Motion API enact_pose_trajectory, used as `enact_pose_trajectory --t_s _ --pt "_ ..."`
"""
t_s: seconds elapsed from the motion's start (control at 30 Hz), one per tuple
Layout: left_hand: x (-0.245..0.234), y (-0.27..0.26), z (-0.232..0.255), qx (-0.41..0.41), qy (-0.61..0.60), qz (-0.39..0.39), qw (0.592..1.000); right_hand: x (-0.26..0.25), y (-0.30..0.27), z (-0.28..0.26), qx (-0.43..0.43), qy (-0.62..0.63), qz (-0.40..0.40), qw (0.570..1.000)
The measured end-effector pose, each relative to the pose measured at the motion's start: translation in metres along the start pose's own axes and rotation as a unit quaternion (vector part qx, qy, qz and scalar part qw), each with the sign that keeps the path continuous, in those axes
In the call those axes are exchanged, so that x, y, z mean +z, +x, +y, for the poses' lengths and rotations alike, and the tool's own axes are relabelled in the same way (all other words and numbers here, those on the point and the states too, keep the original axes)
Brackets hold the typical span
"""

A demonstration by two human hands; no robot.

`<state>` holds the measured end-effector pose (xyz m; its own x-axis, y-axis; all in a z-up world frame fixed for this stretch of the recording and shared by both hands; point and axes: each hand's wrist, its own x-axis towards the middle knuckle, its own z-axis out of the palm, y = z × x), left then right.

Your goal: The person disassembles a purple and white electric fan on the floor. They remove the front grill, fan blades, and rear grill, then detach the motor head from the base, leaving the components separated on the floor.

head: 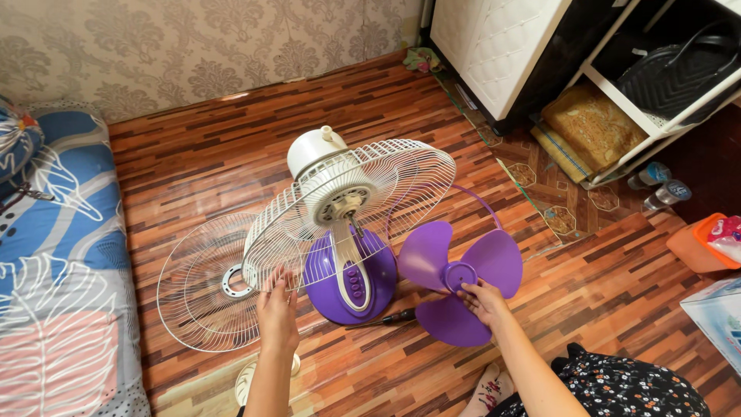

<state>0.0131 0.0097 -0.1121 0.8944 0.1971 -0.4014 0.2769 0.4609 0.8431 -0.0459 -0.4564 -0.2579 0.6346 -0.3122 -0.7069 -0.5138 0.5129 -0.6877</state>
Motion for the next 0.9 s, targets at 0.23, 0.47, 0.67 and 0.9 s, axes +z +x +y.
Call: enact_pose_trajectory --t_s 0.23,0.47,0.67,0.9 --pt "0.009 -0.014 0.014 -0.020 0.007 0.028 0.999 0.011 0.034 -0.010 0.051 0.164 -0.006 0.985" --pt "0.007 -0.025 0.023 -0.006 0.010 0.023 1.000 0.034 0.078 -0.024 0.056 0.304 -0.011 0.951" --pt "0.009 -0.028 0.030 0.012 0.046 0.023 0.999 0.045 0.117 -0.031 0.029 0.322 0.013 0.946" --pt "0.004 -0.029 0.031 0.005 0.044 0.049 0.998 0.051 0.148 -0.034 0.023 0.275 -0.002 0.961"
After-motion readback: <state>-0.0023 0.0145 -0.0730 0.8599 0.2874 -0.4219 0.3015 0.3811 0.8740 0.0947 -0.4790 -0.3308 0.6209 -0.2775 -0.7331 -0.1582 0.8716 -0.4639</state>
